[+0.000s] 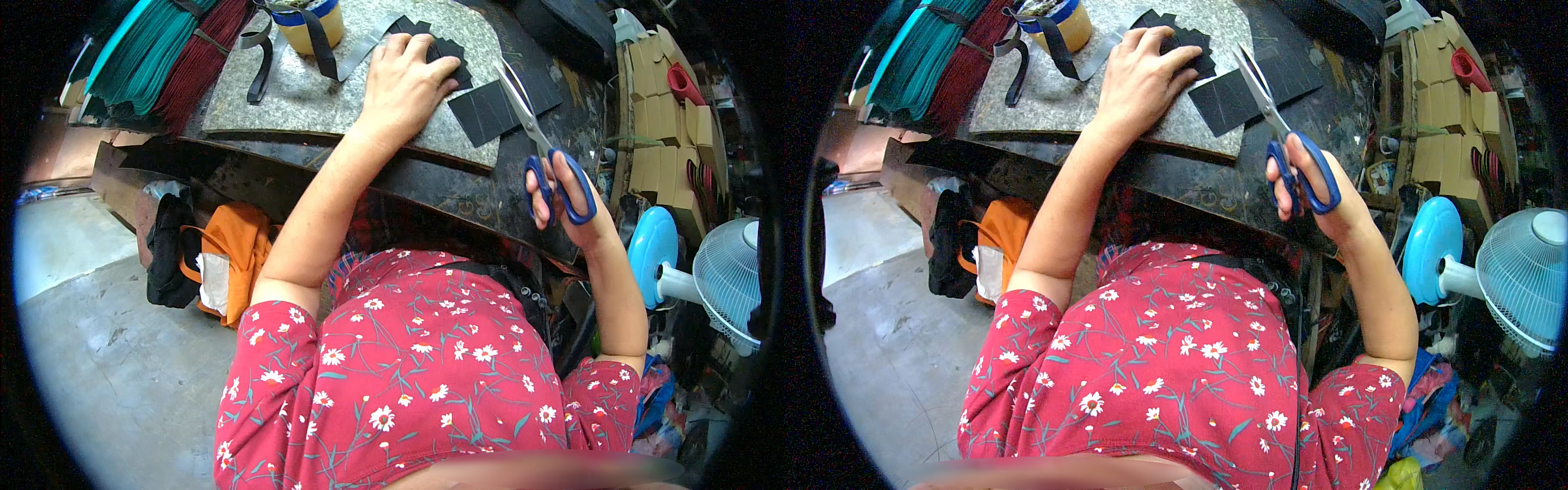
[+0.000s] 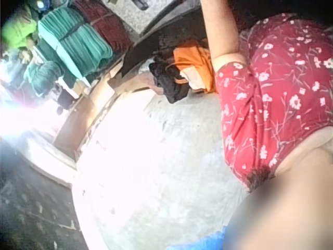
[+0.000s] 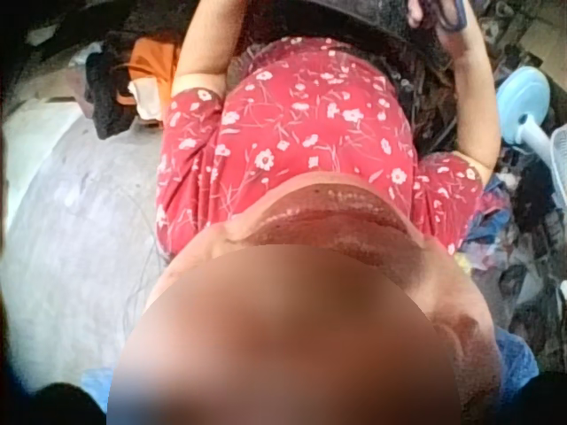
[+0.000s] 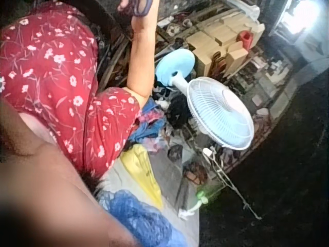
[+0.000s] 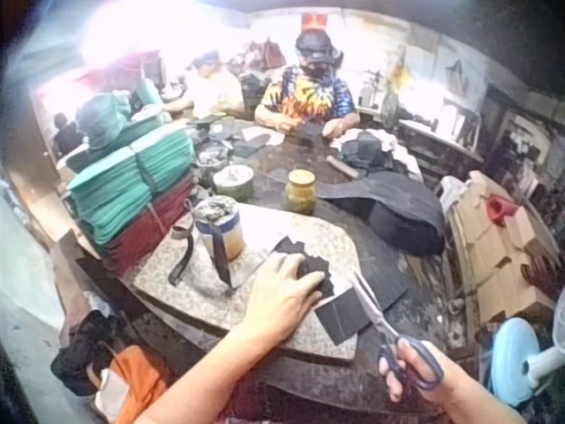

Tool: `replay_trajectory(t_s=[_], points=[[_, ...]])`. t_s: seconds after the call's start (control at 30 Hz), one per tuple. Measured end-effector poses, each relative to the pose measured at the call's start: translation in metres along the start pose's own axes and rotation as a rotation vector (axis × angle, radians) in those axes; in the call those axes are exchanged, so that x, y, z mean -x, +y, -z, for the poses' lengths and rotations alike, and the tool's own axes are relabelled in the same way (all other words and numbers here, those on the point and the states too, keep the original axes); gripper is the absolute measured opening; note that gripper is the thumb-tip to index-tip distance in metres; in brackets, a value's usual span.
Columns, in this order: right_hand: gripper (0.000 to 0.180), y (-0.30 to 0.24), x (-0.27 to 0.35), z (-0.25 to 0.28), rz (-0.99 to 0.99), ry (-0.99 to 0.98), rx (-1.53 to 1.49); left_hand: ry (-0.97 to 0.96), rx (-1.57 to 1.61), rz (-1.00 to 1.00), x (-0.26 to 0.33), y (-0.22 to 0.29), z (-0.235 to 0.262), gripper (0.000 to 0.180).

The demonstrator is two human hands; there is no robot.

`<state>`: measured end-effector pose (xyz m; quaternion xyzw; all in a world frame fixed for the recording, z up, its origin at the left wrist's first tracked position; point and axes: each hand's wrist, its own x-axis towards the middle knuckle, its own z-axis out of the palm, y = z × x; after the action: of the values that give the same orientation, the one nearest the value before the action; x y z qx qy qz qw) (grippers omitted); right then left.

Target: The person uses scissors to cut a long black fabric strip into multiple small rectangular pieces on a workbench. The cut pieces are placed on the table as the task proceeds.

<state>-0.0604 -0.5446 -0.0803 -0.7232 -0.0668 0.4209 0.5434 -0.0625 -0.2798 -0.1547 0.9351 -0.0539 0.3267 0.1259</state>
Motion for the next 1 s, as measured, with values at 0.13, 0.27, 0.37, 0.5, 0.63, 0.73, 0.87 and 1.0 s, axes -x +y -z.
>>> replay_trajectory(t_s=[0.13,0.27,0.37,0.5,0.63,0.73,0.87,1.0], points=[[0.054,0.013,0.026,0.01,-0.06,-0.017,0.012,0.173,-0.001,0.036,-0.004,-0.001,-0.008,0.03],[0.053,0.024,0.047,0.012,-0.133,-0.081,0.131,0.241,-0.017,0.046,0.002,0.017,0.002,0.033],[0.05,0.033,0.051,0.012,-0.148,-0.066,0.115,-0.016,-0.068,0.118,0.02,0.046,0.013,0.043],[0.049,0.038,0.054,0.012,-0.122,-0.059,0.095,-0.065,-0.019,0.16,0.021,0.056,0.015,0.045],[0.046,0.037,0.054,0.009,-0.104,-0.097,0.118,-0.104,0.037,0.181,0.017,0.053,0.015,0.046],[0.045,0.037,0.055,0.005,-0.084,-0.126,0.092,-0.119,0.09,0.205,0.018,0.057,0.015,0.048],[0.046,0.035,0.059,0.008,-0.069,-0.149,0.103,-0.09,0.228,0.227,0.02,0.062,0.018,0.047],[0.046,0.035,0.062,0.011,-0.051,-0.191,0.138,-0.155,0.862,0.569,0.019,0.055,0.021,0.045]])
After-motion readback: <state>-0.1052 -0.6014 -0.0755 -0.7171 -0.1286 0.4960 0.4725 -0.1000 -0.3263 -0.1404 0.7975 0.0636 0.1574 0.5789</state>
